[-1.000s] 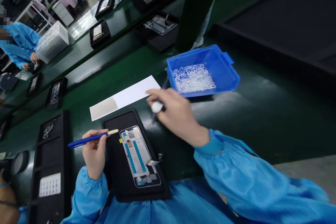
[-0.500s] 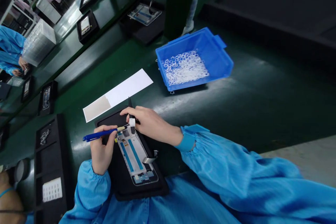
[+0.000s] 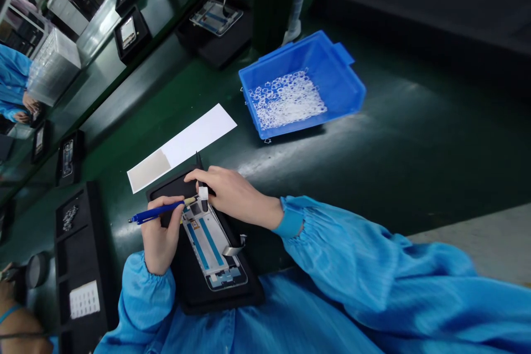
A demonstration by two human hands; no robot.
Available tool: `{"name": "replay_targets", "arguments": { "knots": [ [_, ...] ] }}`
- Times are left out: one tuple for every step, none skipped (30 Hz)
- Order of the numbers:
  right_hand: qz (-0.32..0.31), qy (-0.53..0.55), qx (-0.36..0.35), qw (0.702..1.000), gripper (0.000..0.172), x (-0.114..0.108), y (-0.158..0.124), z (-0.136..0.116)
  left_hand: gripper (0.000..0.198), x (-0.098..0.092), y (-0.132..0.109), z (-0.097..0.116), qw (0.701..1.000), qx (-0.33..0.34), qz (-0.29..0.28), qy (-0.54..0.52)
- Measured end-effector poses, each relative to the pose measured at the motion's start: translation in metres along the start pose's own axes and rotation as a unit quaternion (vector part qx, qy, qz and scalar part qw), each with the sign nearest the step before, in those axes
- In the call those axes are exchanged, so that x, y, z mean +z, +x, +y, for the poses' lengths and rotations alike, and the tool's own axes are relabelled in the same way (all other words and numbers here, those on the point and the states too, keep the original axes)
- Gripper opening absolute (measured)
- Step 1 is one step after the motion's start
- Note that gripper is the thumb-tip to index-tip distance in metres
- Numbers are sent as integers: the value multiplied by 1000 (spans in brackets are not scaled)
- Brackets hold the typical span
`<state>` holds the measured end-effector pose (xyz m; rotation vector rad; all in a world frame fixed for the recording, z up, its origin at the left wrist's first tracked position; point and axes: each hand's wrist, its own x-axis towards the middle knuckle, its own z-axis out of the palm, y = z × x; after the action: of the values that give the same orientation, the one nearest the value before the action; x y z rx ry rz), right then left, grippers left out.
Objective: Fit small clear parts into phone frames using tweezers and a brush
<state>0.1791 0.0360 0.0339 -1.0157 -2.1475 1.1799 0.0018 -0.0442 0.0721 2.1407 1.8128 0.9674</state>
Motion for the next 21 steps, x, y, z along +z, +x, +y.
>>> {"name": "replay_targets", "arguments": {
  "knots": [
    [1,-1,-1,1000,44,0,0,0,7,0,0,1,1000,3,0,4],
    [3,-2,-4,1000,44,0,0,0,7,-1,1,1,1000,6,-1,8],
    [5,-4,-7,1000,44,0,0,0,7,-1,1,1,1000,10,-1,12],
    [7,-4,-10,1000,44,0,0,0,7,-1,2,2,1000,15,-1,15],
    [10,-5,-13,1000,45,0,0,1,7,-1,2,2,1000,20,-2,17],
    [12,-5,-15,1000,44,0,-1,1,7,-1,2,2,1000,25,-5,19],
    [14,-5,-17,1000,44,1,-1,1,6,-1,2,3,999,29,-10,21],
    [14,-5,-18,1000,44,1,-1,1,6,0,2,4,999,31,-17,25],
    [14,-5,-20,1000,44,1,-1,2,7,0,2,5,999,33,-24,31],
    [14,-5,-22,1000,44,2,-1,2,7,0,2,6,998,36,-31,40],
    [15,-5,-25,1000,44,2,-1,3,7,1,2,7,997,40,-38,51],
    [17,-3,-28,999,44,3,-1,3,8,1,3,8,996,46,-44,62],
    [20,-2,-32,999,44,3,-1,4,8,1,3,9,995,51,-50,73],
    [23,0,-35,999,44,4,-2,4,8,2,4,10,993,58,-56,83],
    [25,0,-38,999,44,4,-2,5,8,2,4,11,992,64,-63,91],
    [25,0,-40,999,44,4,-2,5,9,2,5,12,990,69,-70,97],
    [26,-1,-42,999,44,4,-2,5,10,2,6,12,990,72,-76,100],
    [25,-1,-43,999,44,4,-2,5,10,1,6,12,989,72,-81,99],
    [24,-1,-45,999,44,4,-2,5,10,1,7,12,990,70,-84,95],
    [23,-1,-46,999,44,3,-2,5,9,1,7,11,990,66,-83,88],
    [23,-3,-47,999,45,3,-2,5,9,1,7,11,992,61,-82,80]
  ]
}}
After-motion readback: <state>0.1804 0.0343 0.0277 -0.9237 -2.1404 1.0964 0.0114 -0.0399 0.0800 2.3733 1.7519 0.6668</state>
